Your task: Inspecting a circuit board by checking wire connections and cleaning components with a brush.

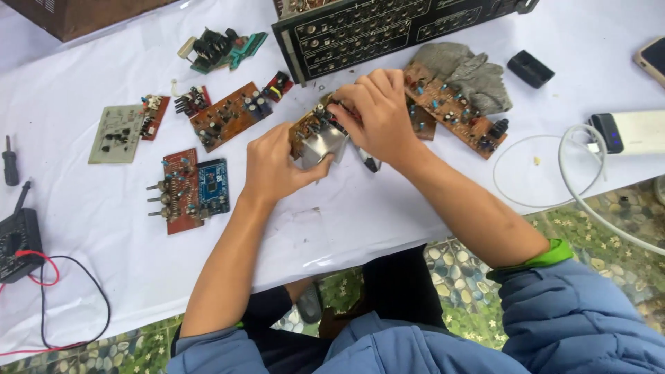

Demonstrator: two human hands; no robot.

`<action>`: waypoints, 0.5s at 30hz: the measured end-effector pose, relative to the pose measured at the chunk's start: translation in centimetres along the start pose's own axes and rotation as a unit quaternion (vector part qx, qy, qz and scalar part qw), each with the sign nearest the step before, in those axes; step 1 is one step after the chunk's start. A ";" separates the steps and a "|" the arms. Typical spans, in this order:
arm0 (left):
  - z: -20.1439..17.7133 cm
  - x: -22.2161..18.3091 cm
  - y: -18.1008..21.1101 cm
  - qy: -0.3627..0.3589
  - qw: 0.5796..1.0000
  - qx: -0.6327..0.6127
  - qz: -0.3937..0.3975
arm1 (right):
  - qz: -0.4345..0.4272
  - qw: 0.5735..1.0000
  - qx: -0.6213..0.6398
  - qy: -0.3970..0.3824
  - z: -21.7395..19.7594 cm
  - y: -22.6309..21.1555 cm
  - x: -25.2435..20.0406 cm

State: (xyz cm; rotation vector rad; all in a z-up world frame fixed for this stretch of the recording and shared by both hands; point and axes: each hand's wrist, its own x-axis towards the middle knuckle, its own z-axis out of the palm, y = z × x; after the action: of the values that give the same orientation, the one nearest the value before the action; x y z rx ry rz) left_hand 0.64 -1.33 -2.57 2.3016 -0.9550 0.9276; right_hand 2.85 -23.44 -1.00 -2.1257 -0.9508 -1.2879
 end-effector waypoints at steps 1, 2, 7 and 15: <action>-0.1 0.1 0.2 0.000 1.000 0.001 0.001 | 0.000 1.000 0.000 0.001 -0.1 -0.1 0.0; -0.2 0.2 0.3 -0.004 1.000 0.004 0.006 | 0.004 1.000 0.009 0.000 -0.2 -0.1 -0.1; -0.3 0.1 0.7 -0.001 1.000 0.020 0.004 | 0.007 1.000 -0.001 0.008 -0.3 -0.9 0.3; -0.2 -0.2 -0.3 0.003 1.000 0.002 -0.013 | 0.161 0.953 0.258 -0.003 0.2 -1.0 0.0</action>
State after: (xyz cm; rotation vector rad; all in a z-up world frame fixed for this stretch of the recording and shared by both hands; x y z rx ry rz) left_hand 0.65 -0.89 -2.64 2.3080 -0.9192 0.9265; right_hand 2.19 -22.65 -1.09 -1.7768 -0.7913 -0.7670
